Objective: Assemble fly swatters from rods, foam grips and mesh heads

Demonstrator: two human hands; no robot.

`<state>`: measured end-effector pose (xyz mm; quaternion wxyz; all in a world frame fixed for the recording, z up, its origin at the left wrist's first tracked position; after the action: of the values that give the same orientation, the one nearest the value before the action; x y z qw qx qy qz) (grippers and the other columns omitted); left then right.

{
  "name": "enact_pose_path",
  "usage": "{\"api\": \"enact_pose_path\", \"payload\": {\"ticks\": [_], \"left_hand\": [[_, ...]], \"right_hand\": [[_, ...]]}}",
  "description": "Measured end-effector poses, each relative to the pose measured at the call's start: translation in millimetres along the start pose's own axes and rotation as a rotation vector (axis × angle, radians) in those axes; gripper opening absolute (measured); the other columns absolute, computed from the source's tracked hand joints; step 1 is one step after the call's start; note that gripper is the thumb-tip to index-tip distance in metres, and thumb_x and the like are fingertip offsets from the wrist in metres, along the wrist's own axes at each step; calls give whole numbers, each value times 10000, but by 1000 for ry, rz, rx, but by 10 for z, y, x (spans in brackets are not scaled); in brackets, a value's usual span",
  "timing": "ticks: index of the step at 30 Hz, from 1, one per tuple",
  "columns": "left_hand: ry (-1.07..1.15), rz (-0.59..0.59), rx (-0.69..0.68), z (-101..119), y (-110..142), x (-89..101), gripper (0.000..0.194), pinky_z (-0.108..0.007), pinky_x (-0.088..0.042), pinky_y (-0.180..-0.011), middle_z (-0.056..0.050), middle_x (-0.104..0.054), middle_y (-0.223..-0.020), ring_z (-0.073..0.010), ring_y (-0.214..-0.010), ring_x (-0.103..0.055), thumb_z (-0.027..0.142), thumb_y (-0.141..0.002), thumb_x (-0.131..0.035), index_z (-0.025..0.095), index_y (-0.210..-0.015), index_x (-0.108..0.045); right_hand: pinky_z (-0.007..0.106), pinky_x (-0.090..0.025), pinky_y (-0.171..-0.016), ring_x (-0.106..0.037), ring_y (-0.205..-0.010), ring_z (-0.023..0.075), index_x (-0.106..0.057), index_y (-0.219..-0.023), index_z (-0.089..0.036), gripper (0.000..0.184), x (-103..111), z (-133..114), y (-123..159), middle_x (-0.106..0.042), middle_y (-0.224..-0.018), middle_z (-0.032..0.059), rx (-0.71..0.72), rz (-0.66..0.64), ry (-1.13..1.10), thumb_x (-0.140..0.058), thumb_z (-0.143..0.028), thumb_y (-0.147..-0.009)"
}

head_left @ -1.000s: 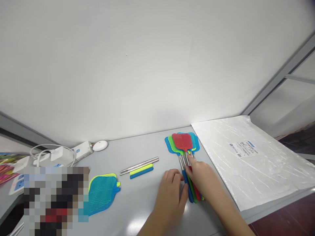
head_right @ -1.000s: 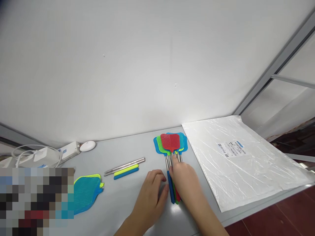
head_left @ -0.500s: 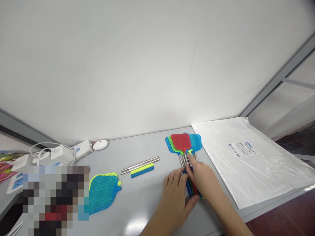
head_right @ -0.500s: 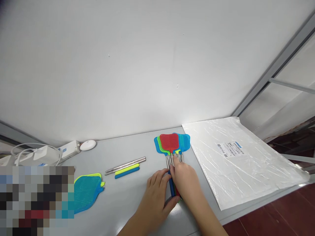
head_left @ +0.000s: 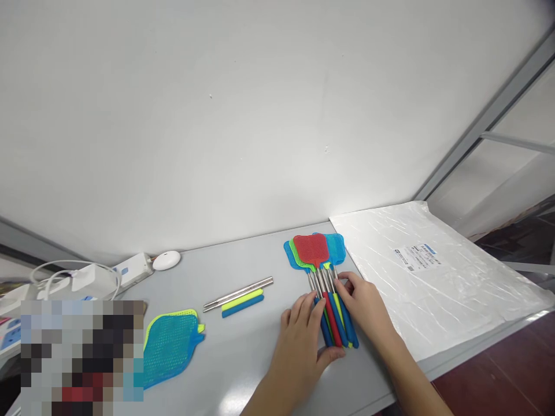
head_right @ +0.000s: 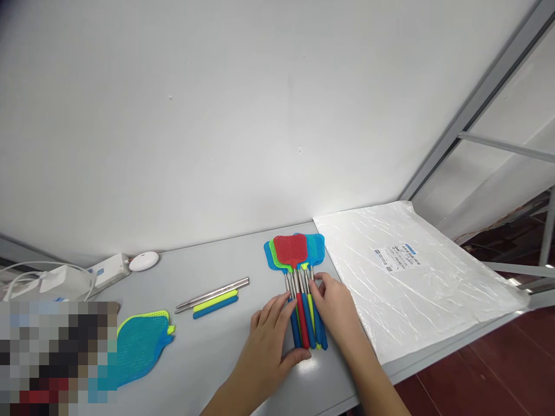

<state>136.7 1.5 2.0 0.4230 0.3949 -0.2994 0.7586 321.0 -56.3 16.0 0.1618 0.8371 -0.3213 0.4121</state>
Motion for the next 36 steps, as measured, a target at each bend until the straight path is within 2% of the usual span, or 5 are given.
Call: {"api": "enact_pose_path", "payload": {"ticks": [8,14,23,30,36], "left_hand": [[-75,-41,-40,20,-35,14,703,-522,-335,-1007,-89,-357,-1538,-333,-1388,-308,624,-905,-439,254,-1489,-311],[-36,-49,4,34,-134,52,646,-533,-287,-1055,-71,-304,-1565,-307,-1418,-256,564,-950,-394,254,-1503,-272],[-26,-44,5,51,-211,90,619,-560,-289,-1054,-47,-275,-1578,-326,-1432,-219,403,-923,-493,271,-1494,-293],[-6,-60,6,74,-234,121,608,-586,-263,-1071,-14,-276,-1578,-325,-1441,-194,361,-904,-501,302,-1479,-314],[2,-36,-8,66,-221,130,592,-577,-280,-1071,-36,-293,-1571,-331,-1430,-226,376,-912,-500,294,-1475,-335]], "right_hand": [[300,-407,-612,-603,-624,206,-652,-1063,-187,359,-29,-60,34,-632,-659,16,41,0,-30,-409,-415,-928],[297,-411,-609,-594,-605,199,-647,-1116,-194,390,-58,-20,84,-627,-654,5,42,1,-55,-396,-432,-937],[298,-451,-640,-637,-670,213,-653,-1197,-182,446,-60,-15,122,-701,-748,42,46,10,-72,-392,-437,-940],[325,-486,-801,-680,-919,238,-667,-1201,-199,427,-41,-26,136,-732,-1077,82,79,0,-117,-393,-406,-946],[324,-501,-766,-684,-842,228,-678,-1184,-208,430,-16,-39,132,-747,-1008,71,55,10,-165,-403,-431,-940]]}}
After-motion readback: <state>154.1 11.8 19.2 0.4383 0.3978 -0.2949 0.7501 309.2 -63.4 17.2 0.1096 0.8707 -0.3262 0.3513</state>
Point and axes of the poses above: each hand's wrist, its own y-axis away from the middle knuckle, its own x-axis out of the back of the hand, z = x × y, the point moved 1 cm from there along -y, towards the middle knuckle
